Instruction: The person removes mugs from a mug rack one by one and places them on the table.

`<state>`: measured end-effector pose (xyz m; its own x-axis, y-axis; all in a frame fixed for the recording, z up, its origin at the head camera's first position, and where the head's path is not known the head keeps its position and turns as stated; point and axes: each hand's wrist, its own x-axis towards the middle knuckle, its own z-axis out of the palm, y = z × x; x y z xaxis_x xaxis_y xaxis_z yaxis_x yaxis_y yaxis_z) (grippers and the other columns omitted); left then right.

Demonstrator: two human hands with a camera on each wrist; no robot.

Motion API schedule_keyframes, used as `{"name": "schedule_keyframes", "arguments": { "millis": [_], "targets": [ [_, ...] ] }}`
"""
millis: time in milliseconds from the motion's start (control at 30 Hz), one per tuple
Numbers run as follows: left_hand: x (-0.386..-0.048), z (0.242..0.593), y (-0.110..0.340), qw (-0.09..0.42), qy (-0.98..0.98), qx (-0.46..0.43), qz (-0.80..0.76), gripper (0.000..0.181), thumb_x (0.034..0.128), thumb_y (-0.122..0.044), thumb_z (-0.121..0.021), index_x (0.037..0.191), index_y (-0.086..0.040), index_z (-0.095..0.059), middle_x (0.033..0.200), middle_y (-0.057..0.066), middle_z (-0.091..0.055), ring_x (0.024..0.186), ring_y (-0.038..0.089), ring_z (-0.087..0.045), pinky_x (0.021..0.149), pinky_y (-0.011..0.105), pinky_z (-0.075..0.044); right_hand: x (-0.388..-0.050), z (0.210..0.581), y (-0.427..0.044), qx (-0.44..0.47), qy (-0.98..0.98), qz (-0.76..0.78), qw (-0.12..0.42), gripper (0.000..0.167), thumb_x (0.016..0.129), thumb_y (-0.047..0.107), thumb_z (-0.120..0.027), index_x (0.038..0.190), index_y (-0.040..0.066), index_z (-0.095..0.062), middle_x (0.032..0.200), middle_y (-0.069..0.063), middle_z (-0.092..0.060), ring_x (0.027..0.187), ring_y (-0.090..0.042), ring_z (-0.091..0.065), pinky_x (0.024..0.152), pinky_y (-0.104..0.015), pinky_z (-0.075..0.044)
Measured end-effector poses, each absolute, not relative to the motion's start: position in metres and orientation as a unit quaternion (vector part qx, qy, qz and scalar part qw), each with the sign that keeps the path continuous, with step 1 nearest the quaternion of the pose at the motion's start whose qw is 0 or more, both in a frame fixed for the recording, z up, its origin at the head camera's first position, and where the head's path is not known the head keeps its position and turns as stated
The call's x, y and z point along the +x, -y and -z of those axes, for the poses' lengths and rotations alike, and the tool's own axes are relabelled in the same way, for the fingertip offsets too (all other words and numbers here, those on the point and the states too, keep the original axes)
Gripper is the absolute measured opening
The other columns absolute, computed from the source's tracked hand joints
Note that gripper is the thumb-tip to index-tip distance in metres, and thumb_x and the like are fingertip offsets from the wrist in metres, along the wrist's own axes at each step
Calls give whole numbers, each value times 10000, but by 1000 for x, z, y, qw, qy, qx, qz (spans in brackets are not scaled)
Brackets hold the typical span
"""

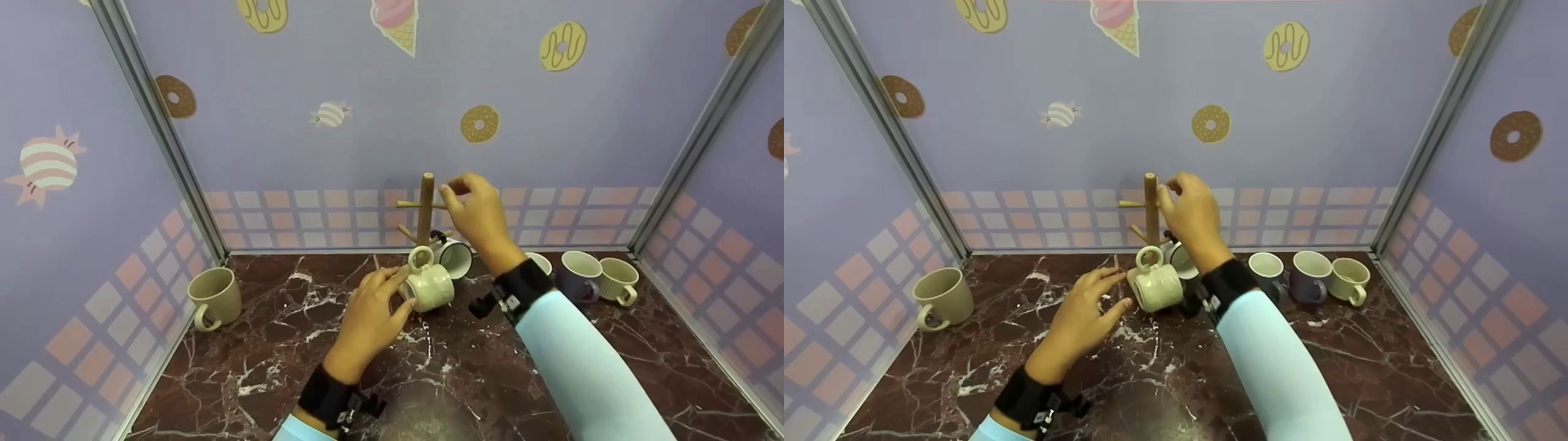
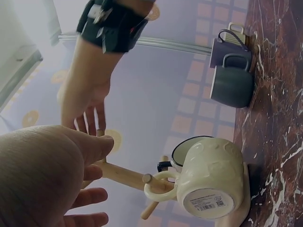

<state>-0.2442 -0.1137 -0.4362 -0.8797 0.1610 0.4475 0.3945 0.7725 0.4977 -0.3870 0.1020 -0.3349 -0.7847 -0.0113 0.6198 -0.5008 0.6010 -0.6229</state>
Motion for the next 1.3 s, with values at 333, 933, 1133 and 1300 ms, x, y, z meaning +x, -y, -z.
{"name": "schedule_keyframes", "arguments": {
  "millis": [333, 933, 1133, 1300],
  "targets": [
    [-247, 442, 114, 173, 929, -134, 298, 639, 1057, -372, -798, 1656, -255, -605, 1603, 144, -644, 1524, 414, -570, 1273, 697, -479, -365, 378, -133, 66, 830, -486, 263, 295, 1107, 315, -740, 1091, 28, -805, 996, -162, -799, 909, -295, -715, 841, -376, -570],
    [-264, 459, 122, 101, 941, -60, 316, 610, 1047, -368, -811, 1592, -142, -657, 1609, 177, -646, 1498, 430, -616, 1279, 653, -502, -354, 496, -140, -3, 840, -534, 92, 375, 1124, 359, -713, 1212, 1, -781, 1091, -241, -814, 878, -322, -798, 659, -270, -592],
    [-270, 468, 120, 75, 933, -58, 346, 643, 1050, -373, -805, 1618, -132, -626, 1671, 229, -583, 1531, 481, -583, 1265, 707, -493, -351, 510, -131, -10, 817, -577, 12, 506, 1142, 439, -667, 1336, -27, -707, 1235, -282, -765, 982, -417, -815, 646, -428, -713],
    [-277, 477, 116, 58, 924, -52, 373, 714, 1049, -371, -809, 1671, -126, -560, 1725, 243, -520, 1550, 503, -559, 1271, 727, -474, -350, 518, -125, -14, 784, -620, -31, 569, 1140, 471, -668, 1401, -35, -666, 1195, -220, -748, 922, -379, -811, 669, -442, -720]
  ]
}}
